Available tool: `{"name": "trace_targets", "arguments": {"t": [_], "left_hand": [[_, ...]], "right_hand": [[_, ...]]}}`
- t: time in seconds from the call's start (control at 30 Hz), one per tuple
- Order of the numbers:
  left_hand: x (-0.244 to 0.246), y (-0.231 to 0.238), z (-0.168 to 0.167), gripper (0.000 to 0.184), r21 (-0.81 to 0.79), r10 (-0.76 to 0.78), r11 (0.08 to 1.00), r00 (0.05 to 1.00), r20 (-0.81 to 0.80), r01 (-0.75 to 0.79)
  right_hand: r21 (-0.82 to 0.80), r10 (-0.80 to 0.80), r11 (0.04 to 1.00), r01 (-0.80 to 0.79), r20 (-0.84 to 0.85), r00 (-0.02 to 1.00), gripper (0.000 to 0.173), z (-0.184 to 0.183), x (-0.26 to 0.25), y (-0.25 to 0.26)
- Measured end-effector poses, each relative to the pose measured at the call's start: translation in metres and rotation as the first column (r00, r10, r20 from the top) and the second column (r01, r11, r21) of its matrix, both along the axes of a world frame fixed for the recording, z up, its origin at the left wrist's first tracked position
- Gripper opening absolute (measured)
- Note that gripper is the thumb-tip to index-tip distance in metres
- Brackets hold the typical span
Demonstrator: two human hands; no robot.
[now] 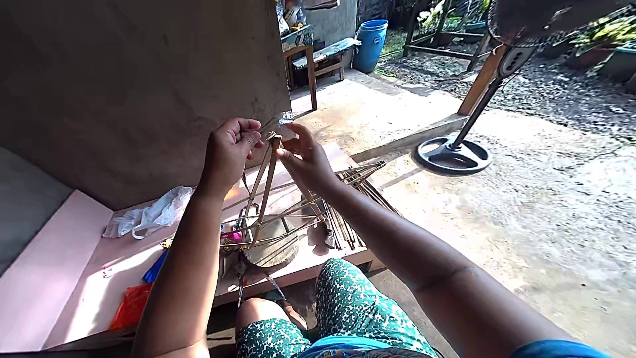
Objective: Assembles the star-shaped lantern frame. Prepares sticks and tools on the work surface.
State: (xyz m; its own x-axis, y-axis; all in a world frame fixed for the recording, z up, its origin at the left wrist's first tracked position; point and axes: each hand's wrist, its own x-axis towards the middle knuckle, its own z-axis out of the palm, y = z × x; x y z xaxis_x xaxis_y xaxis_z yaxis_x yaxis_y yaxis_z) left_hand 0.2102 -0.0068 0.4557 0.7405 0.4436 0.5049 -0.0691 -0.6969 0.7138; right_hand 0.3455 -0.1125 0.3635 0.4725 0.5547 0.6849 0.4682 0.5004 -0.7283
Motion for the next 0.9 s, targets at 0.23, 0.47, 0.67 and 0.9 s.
{"name": "trace_targets", "arguments": {"t": [0.23, 0.47, 0.67, 0.9], "left_hand": [[0.015, 0.001, 0.009, 0.009, 0.050, -0.090, 0.994, 0.980, -0.176, 0.100], [0.025, 0.004, 0.012, 0.019, -0.070, -0.126, 0.991, 0.959, -0.255, 0.111], [0.025, 0.014, 0.012, 0.019, -0.149, -0.216, 0.972, 0.942, -0.258, 0.182], [0.007, 0.017, 0.018, 0.007, 0.000, -0.127, 0.991, 0.933, -0.338, 0.135]], "right_hand": [[0.096, 0.104, 0.990, -0.099, -0.040, 0.994, 0.065, -0.006, 0.002, 0.001], [0.175, 0.140, 0.977, -0.122, -0.092, 0.986, 0.040, -0.010, -0.007, -0.001], [0.156, -0.005, 0.988, 0.013, -0.050, 0.999, 0.026, -0.015, -0.010, 0.001], [0.174, -0.022, 0.984, 0.034, -0.070, 0.997, 0.034, -0.016, -0.010, 0.007]]}}
